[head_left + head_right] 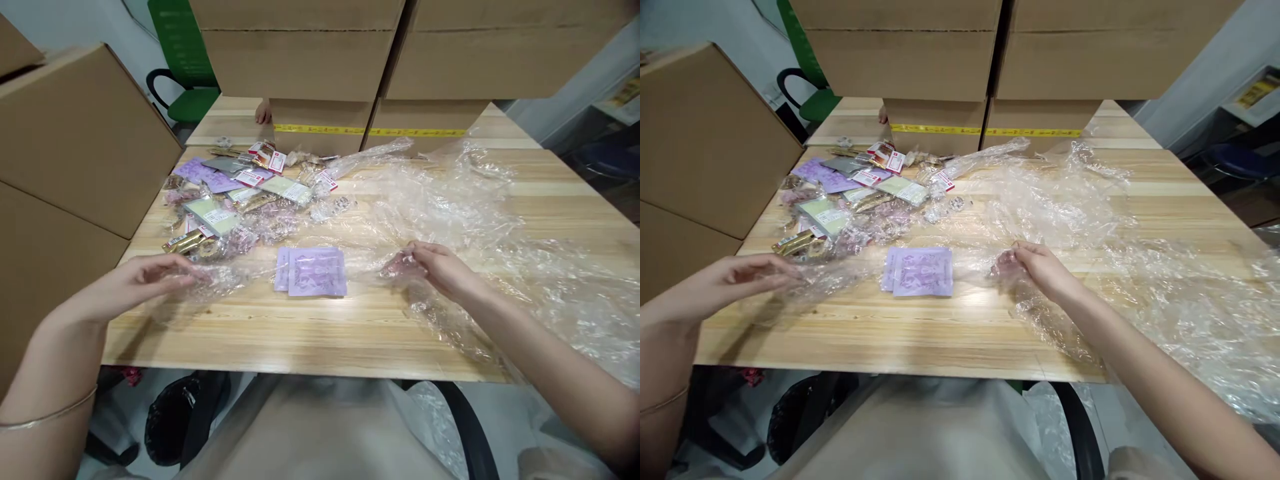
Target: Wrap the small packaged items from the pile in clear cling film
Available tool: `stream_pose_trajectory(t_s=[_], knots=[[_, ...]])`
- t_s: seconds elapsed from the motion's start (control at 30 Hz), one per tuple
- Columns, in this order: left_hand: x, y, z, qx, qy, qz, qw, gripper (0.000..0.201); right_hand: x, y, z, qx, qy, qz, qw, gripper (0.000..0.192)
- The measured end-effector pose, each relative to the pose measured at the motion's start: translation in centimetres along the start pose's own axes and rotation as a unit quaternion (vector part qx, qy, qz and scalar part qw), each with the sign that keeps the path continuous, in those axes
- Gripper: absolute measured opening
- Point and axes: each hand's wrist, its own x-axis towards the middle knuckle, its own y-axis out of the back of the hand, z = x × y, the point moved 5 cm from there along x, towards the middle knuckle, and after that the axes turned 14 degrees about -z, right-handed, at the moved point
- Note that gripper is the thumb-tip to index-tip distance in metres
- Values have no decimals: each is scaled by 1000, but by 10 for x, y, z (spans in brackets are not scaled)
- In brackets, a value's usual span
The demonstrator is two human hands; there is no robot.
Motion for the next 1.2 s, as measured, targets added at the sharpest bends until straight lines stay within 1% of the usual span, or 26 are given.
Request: stream_pose_trajectory(t_s=[0.03, 0.1, 0.17, 0.23, 0.33, 0.4, 0.43, 0.47, 0.53, 0.6, 0.67, 0.7, 0.73, 0.8, 0.83, 0.87, 0.9, 0.93, 0.97, 1.0, 1.03, 1.07, 1.1, 1.13, 1.17, 1.2], knots=[[2, -6, -1, -30, 7, 10, 999, 30, 6, -3, 5, 45, -3, 21, 999, 16], [7, -23, -5, -90, 23, 30, 995, 30, 16, -9, 12, 70, -6, 66, 995, 14], [13, -40, -14, -152, 43, 39, 987, 30, 22, -11, 15, 45, -1, 98, 994, 18], [19, -50, -27, -220, 68, 36, 972, 28, 25, -10, 15, 13, 6, 113, 993, 22], [26, -52, -49, -269, 102, 42, 957, 25, 22, 2, 13, -46, 12, 136, 990, 22], [29, -47, -59, -209, 102, 54, 971, 22, 18, 9, 9, -166, 8, 145, 975, 20], [30, -44, -61, -144, 91, 67, 983, 20, 16, 11, 7, -252, -2, 146, 957, 19], [31, -41, -61, -63, 76, 85, 991, 17, 14, 12, 6, -343, -17, 143, 928, 19], [33, -38, -61, 104, 60, 121, 985, 15, 13, 9, 7, -485, -57, 124, 864, 24], [35, -39, -63, 207, 75, 119, 968, 21, 13, 8, 11, -540, -94, 106, 830, 30], [34, -42, -61, 247, 80, 96, 961, 34, 14, 8, 14, -552, -125, 92, 819, 33], [31, -43, -55, 270, 65, 96, 956, 42, 14, 9, 15, -547, -140, 89, 821, 34], [26, -44, -45, 301, 37, 113, 946, 51, 14, 11, 15, -538, -152, 86, 825, 35], [10, -50, -17, 369, -58, 161, 913, 65, 10, 14, 13, -513, -169, 87, 837, 37], [1, -58, -2, 390, -127, 167, 897, 69, 7, 15, 10, -501, -169, 96, 844, 37], [-5, -70, 12, 399, -207, 133, 883, 72, 2, 15, 6, -492, -160, 113, 848, 38], [-10, -87, 23, 402, -286, 66, 867, 73, -4, 15, 0, -490, -137, 140, 849, 41], [-13, -105, 30, 401, -346, -20, 848, 72, -11, 13, -7, -495, -101, 176, 845, 45], [-12, -122, 32, 400, -380, -104, 828, 70, -19, 10, -15, -505, -49, 210, 835, 50], [-9, -137, 32, 400, -388, -174, 812, 69, -27, 3, -23, -520, 18, 226, 823, 56], [-2, -149, 29, 402, -377, -219, 805, 71, -33, -7, -29, -535, 99, 214, 811, 62], [7, -158, 25, 404, -357, -246, 806, 75, -37, -20, -33, -546, 181, 168, 801, 67], [18, -165, 20, 405, -335, -262, 809, 80, -39, -35, -33, -548, 253, 95, 791, 72], [28, -169, 16, 405, -314, -275, 813, 84, -39, -49, -30, -544, 305, 14, 782, 76], [37, -172, 11, 406, -295, -285, 817, 87, -37, -61, -26, -535, 335, -56, 773, 80], [45, -174, 7, 406, -279, -293, 819, 88, -33, -70, -21, -526, 346, -99, 771, 82]])
